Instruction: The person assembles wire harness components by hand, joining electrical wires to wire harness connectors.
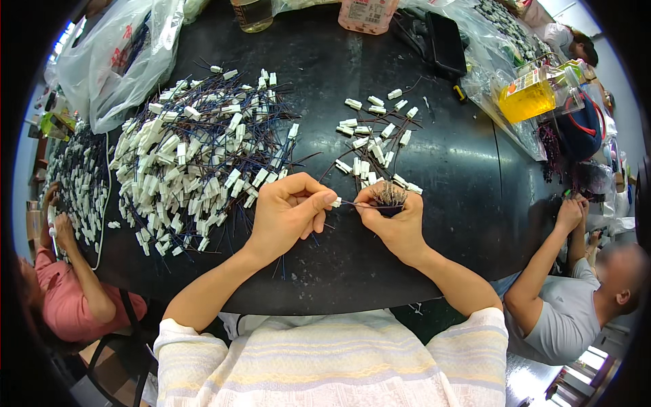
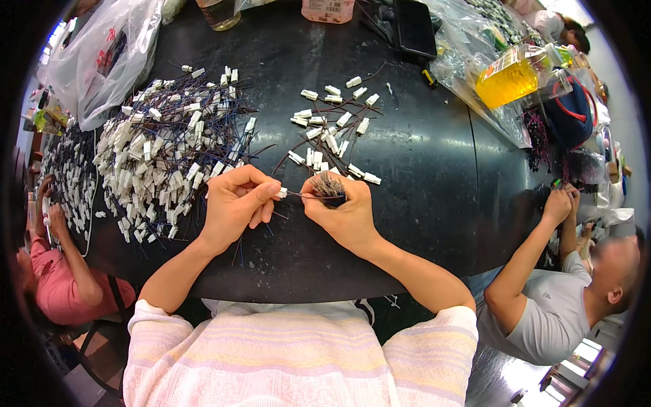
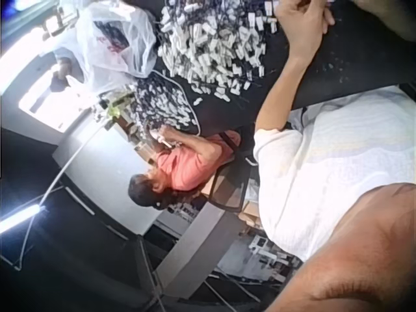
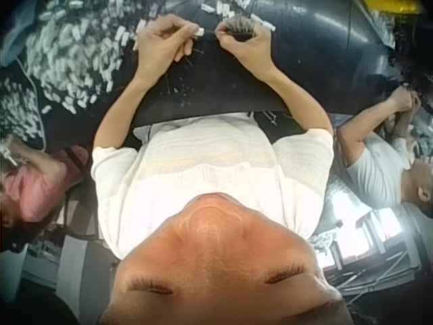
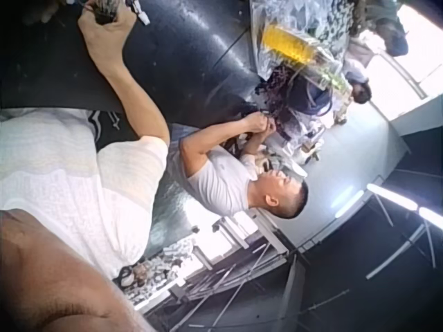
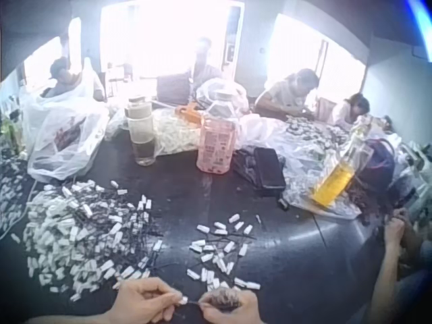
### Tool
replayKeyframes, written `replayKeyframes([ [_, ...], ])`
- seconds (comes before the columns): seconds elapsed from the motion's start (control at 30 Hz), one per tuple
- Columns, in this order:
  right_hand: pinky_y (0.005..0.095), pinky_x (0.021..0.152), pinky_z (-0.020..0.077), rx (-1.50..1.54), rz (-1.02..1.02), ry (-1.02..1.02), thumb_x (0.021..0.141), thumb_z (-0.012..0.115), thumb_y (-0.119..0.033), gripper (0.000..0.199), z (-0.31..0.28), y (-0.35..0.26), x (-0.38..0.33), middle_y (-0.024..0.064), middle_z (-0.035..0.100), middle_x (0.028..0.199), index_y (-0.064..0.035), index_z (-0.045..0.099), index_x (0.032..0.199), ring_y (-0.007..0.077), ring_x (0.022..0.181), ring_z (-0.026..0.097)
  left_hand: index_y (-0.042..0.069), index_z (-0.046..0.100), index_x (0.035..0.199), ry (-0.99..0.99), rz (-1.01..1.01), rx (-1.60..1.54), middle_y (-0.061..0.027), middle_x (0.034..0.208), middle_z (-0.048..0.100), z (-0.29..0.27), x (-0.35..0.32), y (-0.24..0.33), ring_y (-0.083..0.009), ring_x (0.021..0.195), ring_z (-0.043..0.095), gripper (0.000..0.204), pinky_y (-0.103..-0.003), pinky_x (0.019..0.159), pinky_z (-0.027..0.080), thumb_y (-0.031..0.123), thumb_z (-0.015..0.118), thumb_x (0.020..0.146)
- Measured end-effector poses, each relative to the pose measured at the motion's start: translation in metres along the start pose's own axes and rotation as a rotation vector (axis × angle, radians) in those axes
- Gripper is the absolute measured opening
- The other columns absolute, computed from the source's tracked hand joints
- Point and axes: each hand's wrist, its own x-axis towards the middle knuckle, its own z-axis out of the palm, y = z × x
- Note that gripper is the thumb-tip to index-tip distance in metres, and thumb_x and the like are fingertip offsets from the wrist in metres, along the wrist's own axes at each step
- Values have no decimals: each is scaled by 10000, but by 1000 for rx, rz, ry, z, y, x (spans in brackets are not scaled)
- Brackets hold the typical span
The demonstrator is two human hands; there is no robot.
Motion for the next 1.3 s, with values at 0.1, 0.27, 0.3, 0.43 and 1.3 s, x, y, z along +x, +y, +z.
replayKeyframes([
  [0.1, 192, 534, 392, -10, -33, -10, 728, 612, 2, 28, 2, 3, 1, -8, 571, 637, 6, 609, 756, 35, 583, 489, -32, 589, 780, 14, -17, 27, -65, 568, 563, 4, -3, -3, -46, 407, 473, 133, -165, 349, 325, 84, 592, 846],
  [0.27, 192, 536, 395, -36, -27, -37, 742, 621, -9, 33, 2, -1, 0, -6, 576, 636, 7, 618, 771, 32, 590, 497, -37, 580, 794, 55, 90, -70, -76, 610, 576, 5, 0, -7, -67, 442, 503, 130, -168, 358, 353, 80, 586, 850],
  [0.3, 191, 540, 400, -46, -35, -27, 747, 628, -17, 38, 3, 0, 0, -4, 581, 639, 9, 621, 774, 33, 592, 503, -39, 576, 794, 50, 97, -82, -83, 642, 585, 5, 0, -7, -83, 468, 527, 131, -173, 357, 368, 79, 587, 849],
  [0.43, 192, 551, 415, 59, 67, 2, 757, 641, -30, 49, 2, -6, 2, 1, 595, 656, 14, 626, 774, 38, 598, 522, -39, 574, 797, 55, 93, -50, -81, 657, 588, 3, 1, -6, -82, 473, 531, 131, -173, 355, 365, 80, 587, 849],
  [1.3, 189, 369, 208, 498, 372, -131, 874, 498, -136, 126, -15, -9, 7, 56, 503, 570, -44, 457, 949, 21, 410, 288, 47, 626, 979, 667, 907, 1462, -121, 1048, 561, -45, 9, 71, -293, 945, 510, 295, -369, 783, 421, -21, 615, 692],
])
